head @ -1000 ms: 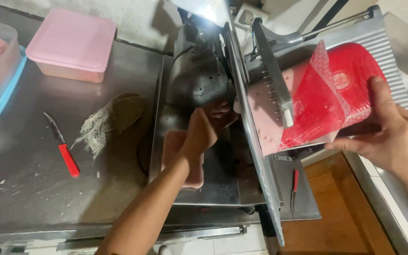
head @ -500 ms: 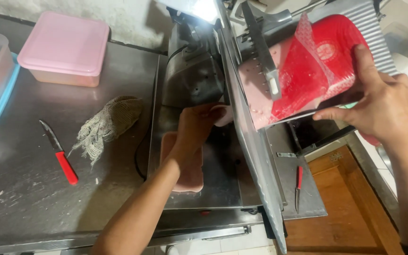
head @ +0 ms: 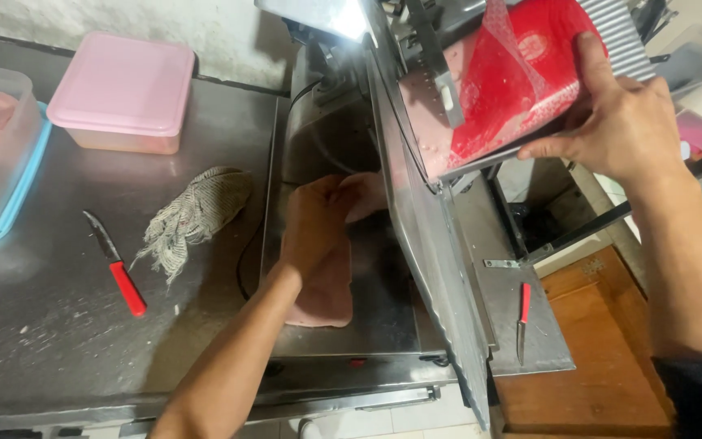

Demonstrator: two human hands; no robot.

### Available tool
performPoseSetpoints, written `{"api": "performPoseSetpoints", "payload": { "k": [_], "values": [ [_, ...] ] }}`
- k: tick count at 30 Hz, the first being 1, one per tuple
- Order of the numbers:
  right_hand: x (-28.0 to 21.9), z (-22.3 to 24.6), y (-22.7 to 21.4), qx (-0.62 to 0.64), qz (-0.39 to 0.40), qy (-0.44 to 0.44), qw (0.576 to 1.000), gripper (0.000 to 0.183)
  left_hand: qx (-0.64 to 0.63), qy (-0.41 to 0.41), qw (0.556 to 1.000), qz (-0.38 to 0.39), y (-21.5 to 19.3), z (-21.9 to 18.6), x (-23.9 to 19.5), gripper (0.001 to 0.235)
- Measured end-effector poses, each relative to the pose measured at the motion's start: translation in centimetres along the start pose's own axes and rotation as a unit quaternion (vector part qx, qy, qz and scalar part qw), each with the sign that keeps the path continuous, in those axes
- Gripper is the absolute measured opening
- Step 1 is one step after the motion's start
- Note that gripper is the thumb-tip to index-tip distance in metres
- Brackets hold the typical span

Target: Slicing ham using an electric deli slicer and storing the slices in a plastic container.

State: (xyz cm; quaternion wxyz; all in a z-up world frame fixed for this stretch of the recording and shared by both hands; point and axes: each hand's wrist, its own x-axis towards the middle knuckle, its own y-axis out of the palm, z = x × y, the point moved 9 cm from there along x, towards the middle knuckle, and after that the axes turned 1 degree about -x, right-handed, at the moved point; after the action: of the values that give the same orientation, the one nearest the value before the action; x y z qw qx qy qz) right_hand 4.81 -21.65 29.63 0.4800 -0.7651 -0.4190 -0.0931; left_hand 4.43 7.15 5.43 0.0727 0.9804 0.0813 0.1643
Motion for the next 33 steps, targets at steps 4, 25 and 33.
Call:
{"api": "performPoseSetpoints", "payload": {
  "k": [4,25,33],
  "values": [
    [-0.3,1.3,-1.3,-0.04,-0.1,-0.085,0.991,0.136,0.271,0.219,0.937,0.017,-1.3,-7.1,-2.2,0.018],
    [-0.9,0.0,0.9,0.026,-0.054,-0.013,0.998,0.107,0.426,0.097,0.831,0.345,0.7,-11.6,-7.1,0.019],
    [-0.4,0.2,2.4,0.327,-0.051,-0.047,0.943,0.089,0.466,0.11,0.817,0.321,0.9,-4.6,-2.6,0.024]
  ]
}}
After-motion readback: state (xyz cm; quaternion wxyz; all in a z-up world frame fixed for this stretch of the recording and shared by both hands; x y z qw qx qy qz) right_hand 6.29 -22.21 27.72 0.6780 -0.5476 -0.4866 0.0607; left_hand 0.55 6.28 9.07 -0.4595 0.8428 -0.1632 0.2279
